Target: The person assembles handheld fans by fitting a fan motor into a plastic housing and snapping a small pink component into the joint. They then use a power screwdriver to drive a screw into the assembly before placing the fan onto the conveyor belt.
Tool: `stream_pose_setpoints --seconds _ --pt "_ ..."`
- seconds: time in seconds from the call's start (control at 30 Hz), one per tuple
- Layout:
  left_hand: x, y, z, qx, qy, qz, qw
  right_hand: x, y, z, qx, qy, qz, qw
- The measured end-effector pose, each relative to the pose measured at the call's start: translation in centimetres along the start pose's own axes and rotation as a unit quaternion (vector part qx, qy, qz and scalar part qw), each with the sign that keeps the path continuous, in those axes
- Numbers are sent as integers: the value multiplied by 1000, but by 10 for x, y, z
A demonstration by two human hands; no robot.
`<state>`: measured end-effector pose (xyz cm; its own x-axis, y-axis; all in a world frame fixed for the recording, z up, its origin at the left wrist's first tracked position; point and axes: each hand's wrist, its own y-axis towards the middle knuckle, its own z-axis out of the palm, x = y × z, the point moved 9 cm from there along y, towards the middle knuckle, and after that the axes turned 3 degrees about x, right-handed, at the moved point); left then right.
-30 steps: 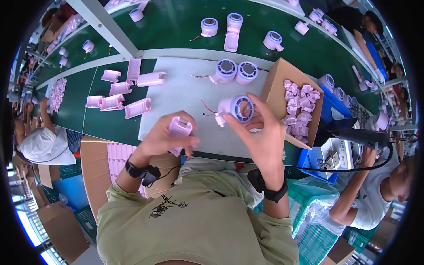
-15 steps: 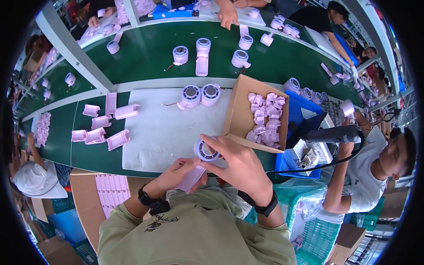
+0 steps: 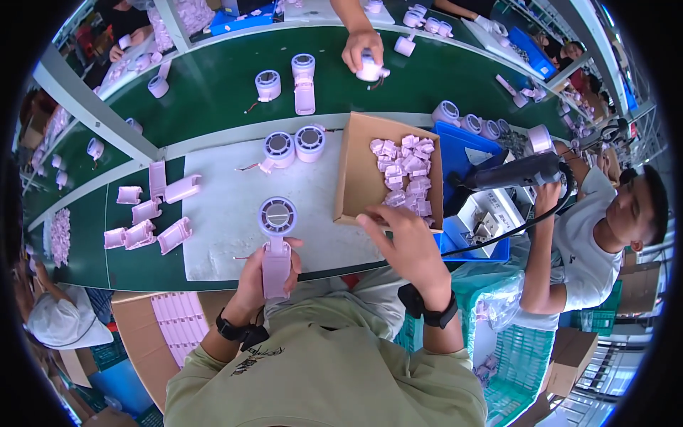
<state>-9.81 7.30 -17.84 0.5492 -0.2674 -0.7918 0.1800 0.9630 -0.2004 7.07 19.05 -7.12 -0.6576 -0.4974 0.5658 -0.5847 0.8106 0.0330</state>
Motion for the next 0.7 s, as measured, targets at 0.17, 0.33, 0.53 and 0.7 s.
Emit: stream_pose_setpoints --seconds 0.17,0.33,0.53,0.7 --pt "-21 0 27 96 -245 36 964 -59 58 -12 -20 -14 6 1000" --pt "-11 8 30 131 -264 18 955 -72 85 6 0 -211 -90 973" --pt "-24 3 39 166 -68 95 979 -81 81 5 30 -248 -67 966" --pt "-27 15 44 121 62 53 989 -27 56 -37 -64 -21 19 998"
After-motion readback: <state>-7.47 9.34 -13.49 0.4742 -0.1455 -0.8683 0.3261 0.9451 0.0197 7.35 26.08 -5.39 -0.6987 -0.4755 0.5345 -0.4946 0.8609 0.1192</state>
